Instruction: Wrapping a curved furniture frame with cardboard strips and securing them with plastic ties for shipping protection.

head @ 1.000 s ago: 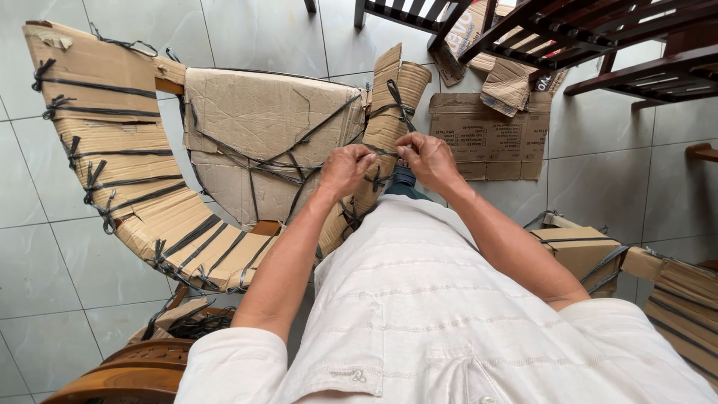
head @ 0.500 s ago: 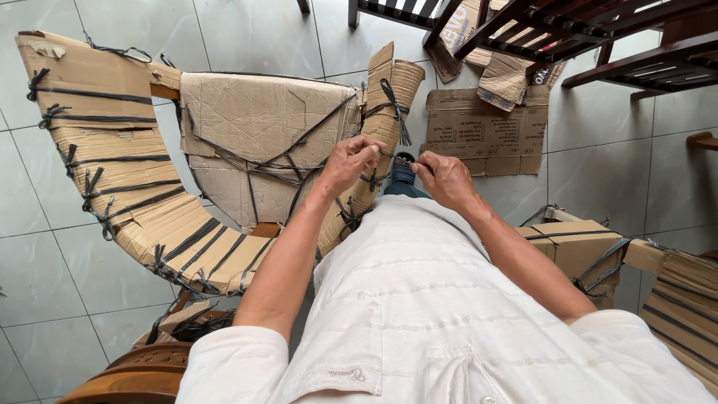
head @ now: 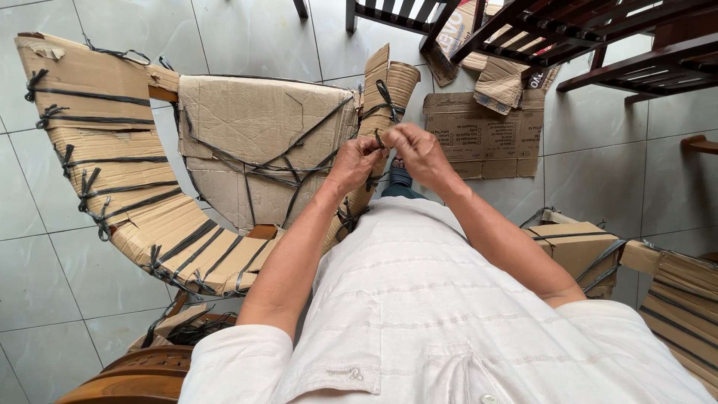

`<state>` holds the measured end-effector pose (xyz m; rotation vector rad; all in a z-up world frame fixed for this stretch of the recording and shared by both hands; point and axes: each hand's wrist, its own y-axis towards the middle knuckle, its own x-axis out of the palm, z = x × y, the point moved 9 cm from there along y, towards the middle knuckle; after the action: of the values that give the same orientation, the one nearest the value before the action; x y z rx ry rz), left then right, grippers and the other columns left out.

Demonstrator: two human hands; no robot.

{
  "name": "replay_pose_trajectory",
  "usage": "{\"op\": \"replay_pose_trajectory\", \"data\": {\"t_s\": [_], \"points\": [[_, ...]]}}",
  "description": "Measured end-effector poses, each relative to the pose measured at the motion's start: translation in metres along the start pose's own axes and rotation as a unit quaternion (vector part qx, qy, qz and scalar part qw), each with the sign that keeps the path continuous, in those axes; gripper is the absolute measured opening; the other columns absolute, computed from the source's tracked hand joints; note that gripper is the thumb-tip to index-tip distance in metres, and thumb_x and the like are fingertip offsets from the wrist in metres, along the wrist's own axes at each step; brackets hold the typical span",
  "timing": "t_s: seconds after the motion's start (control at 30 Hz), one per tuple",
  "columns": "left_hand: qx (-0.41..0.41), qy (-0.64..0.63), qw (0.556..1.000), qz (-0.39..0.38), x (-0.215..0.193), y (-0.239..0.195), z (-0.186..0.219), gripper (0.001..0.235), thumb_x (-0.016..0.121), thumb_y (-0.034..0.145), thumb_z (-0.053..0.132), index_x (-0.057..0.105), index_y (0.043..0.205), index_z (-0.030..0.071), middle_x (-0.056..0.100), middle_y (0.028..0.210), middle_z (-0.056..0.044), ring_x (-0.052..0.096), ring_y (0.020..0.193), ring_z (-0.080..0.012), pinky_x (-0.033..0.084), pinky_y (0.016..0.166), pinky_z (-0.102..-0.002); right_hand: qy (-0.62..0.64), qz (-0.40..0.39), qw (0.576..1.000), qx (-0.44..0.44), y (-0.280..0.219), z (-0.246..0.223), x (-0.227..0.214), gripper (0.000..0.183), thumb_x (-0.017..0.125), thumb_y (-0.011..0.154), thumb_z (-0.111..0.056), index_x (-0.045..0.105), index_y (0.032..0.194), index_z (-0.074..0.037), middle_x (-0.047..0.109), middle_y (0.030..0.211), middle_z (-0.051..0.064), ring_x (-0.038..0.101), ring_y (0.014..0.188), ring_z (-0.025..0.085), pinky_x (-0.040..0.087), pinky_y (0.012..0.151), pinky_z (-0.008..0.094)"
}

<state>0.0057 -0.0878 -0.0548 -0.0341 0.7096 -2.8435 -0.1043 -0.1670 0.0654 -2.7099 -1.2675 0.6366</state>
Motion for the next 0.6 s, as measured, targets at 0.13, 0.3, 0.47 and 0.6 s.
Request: {"op": "replay_pose_trajectory", "data": {"t_s": [0.13, 0.3, 0.47, 0.6], "points": [[-0.011, -0.069, 0.997, 0.013, 0.002, 0.005, -0.032, 0.010, 0.076, 0.095, 0.016, 0.079, 0.101, 0.009, 0.076, 0.085, -0.006, 0.070, 0.077, -0.0086, 0.060, 0.071, -0.022, 0.026, -0.028, 0.999, -0.001, 0.013, 0.022, 0.007, 0.028, 0.047, 0.112, -0.013, 0.063, 0.134, -0.005, 0.070, 0.111, 0.019, 0.070, 0.091, 0.028, 0.060, 0.079, 0.049], [-0.010, -0.064, 0.998, 0.011, -0.002, 0.002, -0.031, 0.016, 0.077, 0.097, 0.023, 0.079, 0.107, 0.010, 0.077, 0.088, -0.006, 0.071, 0.080, -0.0094, 0.061, 0.074, -0.023, -0.030, -0.065, 0.997, -0.009, 0.020, 0.051, 0.029, 0.026, 0.051, 0.107, -0.004, 0.068, 0.126, -0.002, 0.069, 0.105, 0.019, 0.072, 0.089, 0.031, 0.061, 0.075, 0.047], [-0.022, -0.078, 0.996, 0.025, -0.001, 0.003, -0.037, 0.020, 0.079, 0.096, 0.028, 0.078, 0.106, 0.011, 0.078, 0.088, -0.003, 0.067, 0.080, -0.0057, 0.058, 0.074, -0.019, -0.027, -0.071, 0.997, 0.022, 0.014, 0.058, 0.032, 0.026, 0.045, 0.109, -0.002, 0.066, 0.124, -0.004, 0.067, 0.100, 0.015, 0.070, 0.093, 0.028, 0.062, 0.074, 0.046], [-0.028, -0.087, 0.993, 0.069, -0.009, -0.011, -0.002, 0.016, 0.073, 0.098, 0.025, 0.077, 0.103, 0.011, 0.079, 0.084, -0.003, 0.066, 0.079, -0.0042, 0.055, 0.073, -0.019, -0.048, -0.025, 0.999, 0.000, 0.012, 0.047, 0.027, 0.020, 0.048, 0.109, -0.002, 0.064, 0.121, -0.006, 0.066, 0.099, 0.015, 0.069, 0.096, 0.031, 0.062, 0.072, 0.049]]}}
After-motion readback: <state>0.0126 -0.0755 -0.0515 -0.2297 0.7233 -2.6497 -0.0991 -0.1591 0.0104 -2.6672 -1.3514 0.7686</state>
